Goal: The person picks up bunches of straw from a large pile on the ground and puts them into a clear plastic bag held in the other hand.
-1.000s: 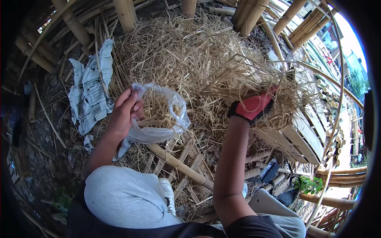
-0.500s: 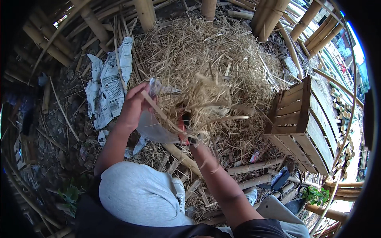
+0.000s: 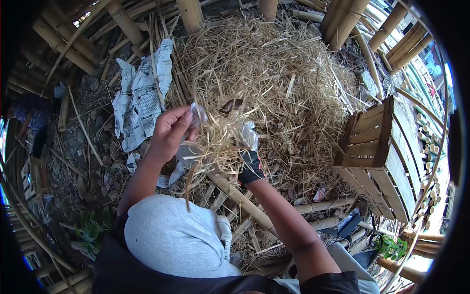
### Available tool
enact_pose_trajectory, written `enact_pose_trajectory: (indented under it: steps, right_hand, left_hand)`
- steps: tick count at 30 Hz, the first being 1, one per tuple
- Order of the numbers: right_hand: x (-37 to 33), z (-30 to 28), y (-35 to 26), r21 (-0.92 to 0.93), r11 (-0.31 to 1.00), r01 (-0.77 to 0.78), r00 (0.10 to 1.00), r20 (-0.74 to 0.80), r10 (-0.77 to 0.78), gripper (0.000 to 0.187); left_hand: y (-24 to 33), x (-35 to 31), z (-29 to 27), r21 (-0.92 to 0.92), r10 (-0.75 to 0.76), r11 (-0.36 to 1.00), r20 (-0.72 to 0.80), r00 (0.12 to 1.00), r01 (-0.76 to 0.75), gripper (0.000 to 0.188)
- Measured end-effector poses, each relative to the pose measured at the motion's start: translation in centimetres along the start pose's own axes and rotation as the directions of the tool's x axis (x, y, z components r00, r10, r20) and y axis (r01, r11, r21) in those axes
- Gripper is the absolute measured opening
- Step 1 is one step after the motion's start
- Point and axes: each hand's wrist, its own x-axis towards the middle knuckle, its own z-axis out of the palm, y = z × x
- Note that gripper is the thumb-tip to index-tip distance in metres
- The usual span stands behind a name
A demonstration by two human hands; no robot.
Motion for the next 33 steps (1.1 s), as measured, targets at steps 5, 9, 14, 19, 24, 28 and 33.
enact_pose_trajectory:
  steps: [5,9,14,19,24,28,33]
  right_hand:
    - [0.9,0.8,-2.1,0.168,0.956,-0.242,0.964,-0.067,0.256,0.024]
    - [3.2,1.7,-6.1,0.921,0.203,-0.332,0.88,0.225,0.419,0.017]
    - [7.4,1.5,-7.4,-0.394,0.915,-0.091,0.92,0.318,0.229,0.031]
    - [7.6,-3.8,-5.3,-0.074,0.968,-0.241,0.881,0.403,0.25,0.052]
    - [4.6,-9.4,-6.6,0.001,0.908,-0.418,0.888,0.214,0.408,0.076]
    - [5.1,-6.4,-7.7,-0.132,0.99,0.05,0.976,-0.204,-0.076,0.066]
    - [6.1,1.9,-6.9,-0.406,0.904,0.135,0.986,0.142,-0.084,0.058]
  left_hand:
    - [-0.1,-0.2,1.7,0.036,0.079,0.996,0.182,0.98,-0.087,0.028]
    - [0.2,-0.8,2.7,0.151,0.066,0.982,0.276,0.959,-0.111,0.03]
    - [-0.4,-2.1,2.4,0.252,0.029,0.958,0.391,0.92,-0.137,0.03]
    - [-2.2,-0.5,-0.7,-0.238,-0.077,0.971,-0.24,0.968,0.019,0.018]
    - [-1.8,-0.9,-1.2,-0.305,-0.141,0.946,-0.074,0.987,0.112,0.019]
    - [-1.2,-0.9,0.5,-0.235,-0.134,0.963,0.017,0.991,0.134,0.019]
    - [-2.2,-1.1,1.4,0.315,0.078,0.946,-0.009,0.997,-0.071,0.023]
